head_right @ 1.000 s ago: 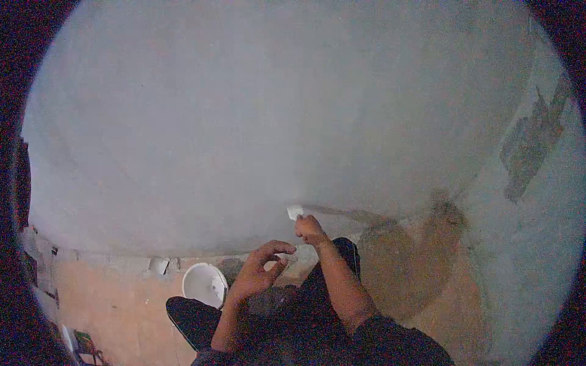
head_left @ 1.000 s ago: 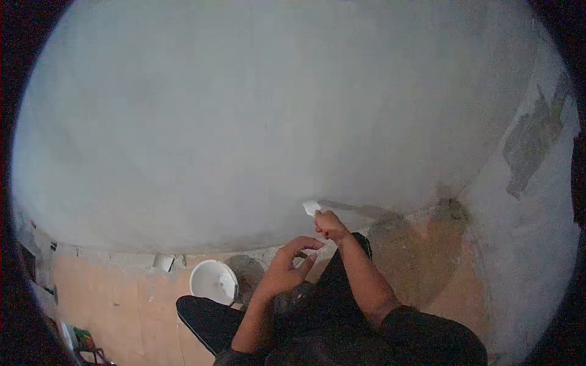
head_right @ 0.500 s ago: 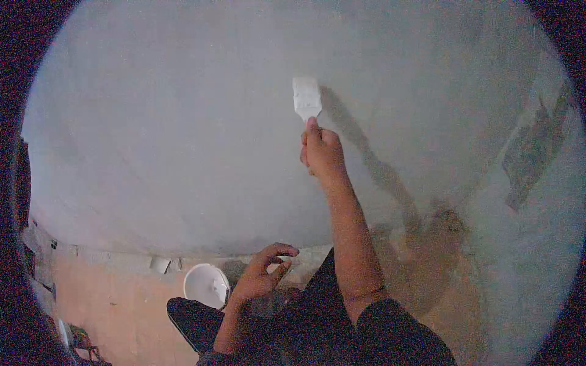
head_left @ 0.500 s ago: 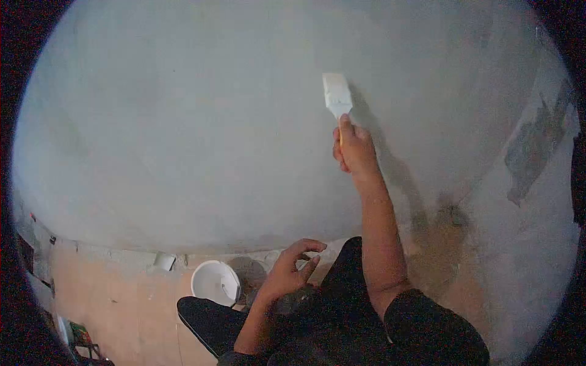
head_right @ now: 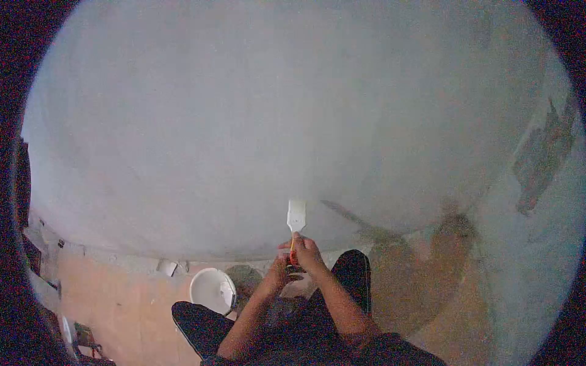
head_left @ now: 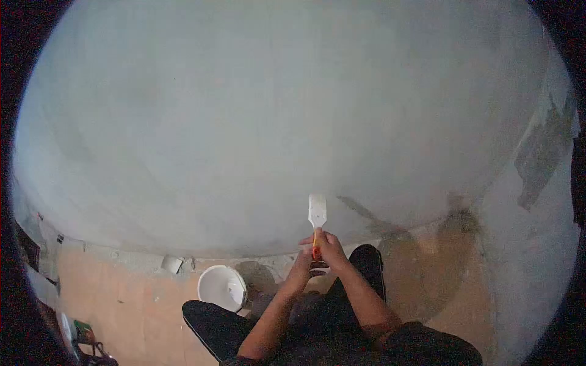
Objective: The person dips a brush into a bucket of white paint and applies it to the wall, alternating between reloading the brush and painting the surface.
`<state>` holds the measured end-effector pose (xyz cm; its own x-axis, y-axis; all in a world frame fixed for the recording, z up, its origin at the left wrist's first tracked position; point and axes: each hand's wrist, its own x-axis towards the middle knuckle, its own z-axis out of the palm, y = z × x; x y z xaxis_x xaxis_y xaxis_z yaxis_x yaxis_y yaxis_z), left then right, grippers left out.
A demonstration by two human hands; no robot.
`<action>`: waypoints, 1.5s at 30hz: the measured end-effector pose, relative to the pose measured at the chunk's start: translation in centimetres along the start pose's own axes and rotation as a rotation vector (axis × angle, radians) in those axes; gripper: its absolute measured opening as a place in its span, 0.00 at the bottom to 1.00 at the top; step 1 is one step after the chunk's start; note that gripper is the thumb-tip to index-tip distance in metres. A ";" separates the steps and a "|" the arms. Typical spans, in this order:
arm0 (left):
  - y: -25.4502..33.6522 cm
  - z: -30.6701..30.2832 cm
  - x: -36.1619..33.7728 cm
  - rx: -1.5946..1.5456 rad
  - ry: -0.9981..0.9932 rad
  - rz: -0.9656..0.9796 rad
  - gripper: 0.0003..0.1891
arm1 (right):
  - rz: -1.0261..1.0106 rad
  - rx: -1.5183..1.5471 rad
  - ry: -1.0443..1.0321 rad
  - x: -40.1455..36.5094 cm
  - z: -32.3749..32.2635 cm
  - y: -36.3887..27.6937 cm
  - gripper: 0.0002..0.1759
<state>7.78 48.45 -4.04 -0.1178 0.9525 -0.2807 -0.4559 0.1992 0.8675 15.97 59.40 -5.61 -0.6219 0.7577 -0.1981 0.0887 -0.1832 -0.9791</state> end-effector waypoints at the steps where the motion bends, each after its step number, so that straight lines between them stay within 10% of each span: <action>1: -0.1 0.0 0.2 -0.021 -0.011 0.001 0.33 | 0.004 0.016 0.002 -0.3 -0.2 -0.1 0.30; 11: 0.0 0.1 1.5 -0.024 0.041 0.042 0.16 | -0.288 -0.152 -0.078 -1.7 -0.8 0.5 0.22; 12: 0.6 -0.4 1.5 -0.011 0.045 -0.059 0.16 | -0.036 -0.074 -0.212 -2.4 -1.8 -1.5 0.25; 19: 3.9 0.4 0.8 0.206 -0.159 0.016 0.19 | -0.360 0.135 -0.028 -1.6 -3.3 -0.1 0.32; 23: 5.1 2.5 0.6 0.295 -0.168 -0.045 0.19 | -0.164 0.277 -0.103 -1.8 -6.7 0.6 0.45; 24: 5.8 3.7 0.2 0.273 -0.134 -0.036 0.13 | -0.454 0.185 0.175 -1.6 -6.1 -0.3 0.49; 38: 14.0 5.1 8.8 0.140 0.116 0.423 0.17 | -0.191 0.354 0.185 -2.1 -6.9 -1.3 0.47; 45: 5.6 1.9 16.3 0.597 0.454 0.610 0.23 | -0.129 0.301 0.146 -2.9 -6.5 -2.1 0.46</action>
<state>4.98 65.52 -2.99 -0.5723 0.7765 0.2638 0.3052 -0.0968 0.9473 22.68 61.63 -3.29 -0.4934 0.8641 -0.0999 -0.2295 -0.2401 -0.9432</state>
